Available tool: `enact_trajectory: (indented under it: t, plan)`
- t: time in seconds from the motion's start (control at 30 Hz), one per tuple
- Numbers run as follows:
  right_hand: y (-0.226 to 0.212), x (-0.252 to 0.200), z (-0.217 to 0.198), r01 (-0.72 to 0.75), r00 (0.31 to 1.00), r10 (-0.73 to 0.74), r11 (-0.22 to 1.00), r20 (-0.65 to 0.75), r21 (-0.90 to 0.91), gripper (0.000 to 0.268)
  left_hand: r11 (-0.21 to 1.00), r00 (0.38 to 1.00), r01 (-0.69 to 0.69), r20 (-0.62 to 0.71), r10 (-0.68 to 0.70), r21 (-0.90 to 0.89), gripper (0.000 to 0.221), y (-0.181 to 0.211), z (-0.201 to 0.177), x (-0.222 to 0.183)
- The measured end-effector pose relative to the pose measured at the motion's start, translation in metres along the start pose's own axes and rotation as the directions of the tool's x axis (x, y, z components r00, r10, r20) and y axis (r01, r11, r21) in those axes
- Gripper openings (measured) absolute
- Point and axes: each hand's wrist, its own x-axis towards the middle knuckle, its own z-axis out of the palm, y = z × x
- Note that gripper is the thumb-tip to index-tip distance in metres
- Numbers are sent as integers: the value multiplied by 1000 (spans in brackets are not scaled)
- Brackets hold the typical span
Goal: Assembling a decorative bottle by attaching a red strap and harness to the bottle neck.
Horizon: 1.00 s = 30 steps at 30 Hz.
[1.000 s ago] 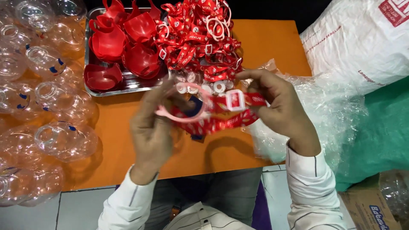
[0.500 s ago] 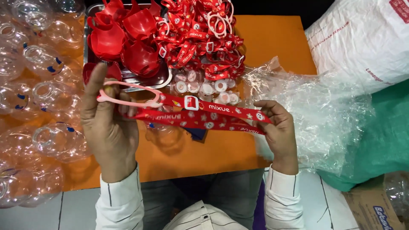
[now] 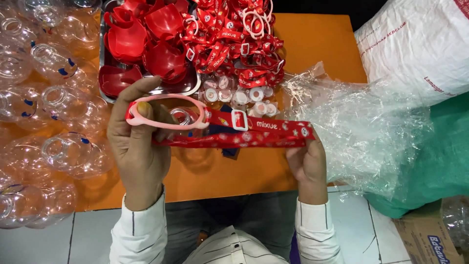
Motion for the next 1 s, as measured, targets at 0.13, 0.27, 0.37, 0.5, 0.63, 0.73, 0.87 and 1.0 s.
enact_trajectory:
  t: [0.13, 0.27, 0.37, 0.5, 0.63, 0.73, 0.87, 1.0]
  plan:
    - [1, -5, 13, -135, 982, 160, 965, -97, 224, 23, 991, 995, -89, -61, 83, -102, 20, -7, -7, -6]
    - [-4, -16, 26, -151, 983, 134, 978, 122, 143, 37, 979, 992, -64, -121, 41, -196, 17, -2, -19, -6]
    - [-1, -18, 19, -167, 940, 145, 985, 309, 45, 32, 971, 983, -50, -186, 7, -232, 8, 5, -32, 1]
    - [4, -24, 15, -180, 876, 154, 984, 456, 14, 35, 967, 965, -43, -260, -24, -250, 5, 18, -34, 3]
    - [0, -34, 28, -135, 879, 101, 990, 467, 40, 42, 978, 960, -40, -279, -20, -207, 7, 26, -31, 5]
    - [-4, -39, 40, 28, 854, 30, 994, 519, -105, 30, 984, 972, 22, -228, -63, -177, 8, 28, -31, 6]
    - [4, -40, 16, -69, 848, 83, 997, 523, -47, 41, 995, 976, 19, -214, -39, -94, 3, 24, -35, 7]
    - [4, -36, 14, -143, 803, 5, 972, 596, 185, 48, 987, 975, 50, -206, -81, -154, 9, 11, -50, 12]
